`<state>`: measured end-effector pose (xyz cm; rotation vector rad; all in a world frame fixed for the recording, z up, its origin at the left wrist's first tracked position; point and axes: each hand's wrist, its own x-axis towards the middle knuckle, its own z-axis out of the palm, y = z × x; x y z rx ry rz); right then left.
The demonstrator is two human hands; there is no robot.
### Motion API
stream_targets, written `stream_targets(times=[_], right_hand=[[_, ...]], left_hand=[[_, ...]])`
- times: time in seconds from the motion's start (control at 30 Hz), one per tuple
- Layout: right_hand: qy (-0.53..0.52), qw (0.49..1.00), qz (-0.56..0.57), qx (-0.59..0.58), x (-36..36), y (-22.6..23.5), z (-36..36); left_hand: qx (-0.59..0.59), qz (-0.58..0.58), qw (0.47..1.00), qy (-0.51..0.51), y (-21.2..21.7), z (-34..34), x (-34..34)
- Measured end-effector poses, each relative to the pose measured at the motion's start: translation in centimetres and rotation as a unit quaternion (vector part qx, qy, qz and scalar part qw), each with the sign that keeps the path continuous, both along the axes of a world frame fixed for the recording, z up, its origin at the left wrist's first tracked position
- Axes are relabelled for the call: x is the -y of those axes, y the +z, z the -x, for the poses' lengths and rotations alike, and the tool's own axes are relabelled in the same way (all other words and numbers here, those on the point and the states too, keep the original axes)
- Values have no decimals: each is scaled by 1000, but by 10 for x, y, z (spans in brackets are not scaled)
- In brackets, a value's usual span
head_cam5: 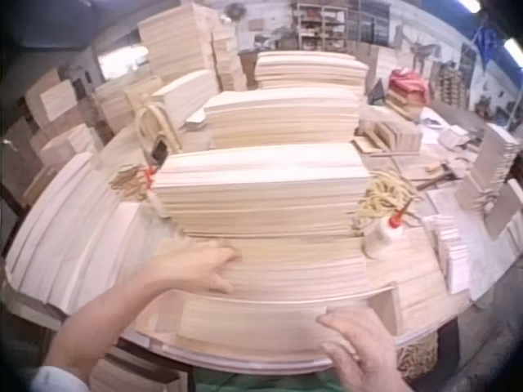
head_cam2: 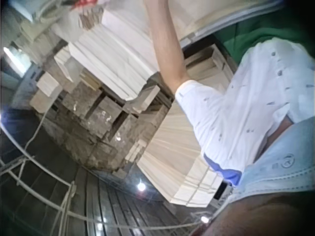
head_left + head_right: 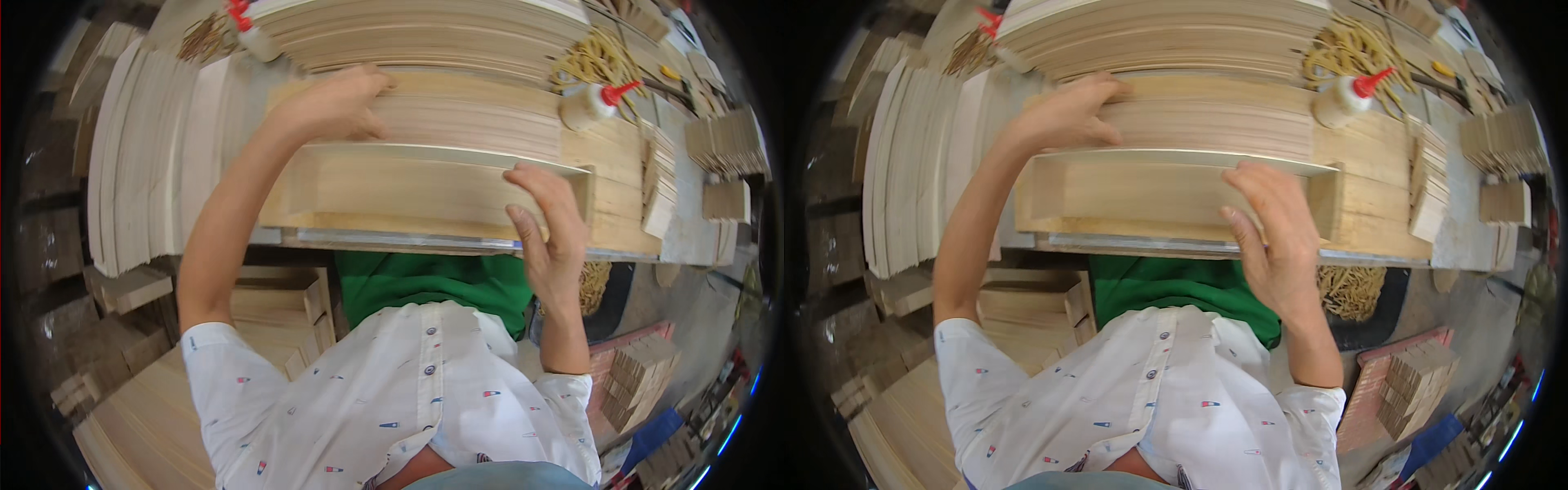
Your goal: Applying glue to wood panels and assembling them into rectangular wooden drawers or boxes.
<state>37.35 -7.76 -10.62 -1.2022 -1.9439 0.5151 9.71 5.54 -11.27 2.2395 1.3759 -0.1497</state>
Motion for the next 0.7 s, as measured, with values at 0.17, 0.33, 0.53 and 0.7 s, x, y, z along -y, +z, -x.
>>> stream_targets(times=[0.17, 0.33, 0.53, 0.7], right_hand=[[-45, 997, 41, -38, 27, -8, -28], [-92, 992, 65, -50, 43, -14, -50], [-83, 990, 60, -97, 48, -14, -52], [-75, 978, 83, -173, 49, -11, -49]], left_hand=[[-101, -1, 994, -31, -45, -24, -27], [-82, 36, 995, -51, -51, -29, -43], [47, 30, 998, 10, -36, -11, -45], [235, -50, 969, 52, 26, -2, -23]])
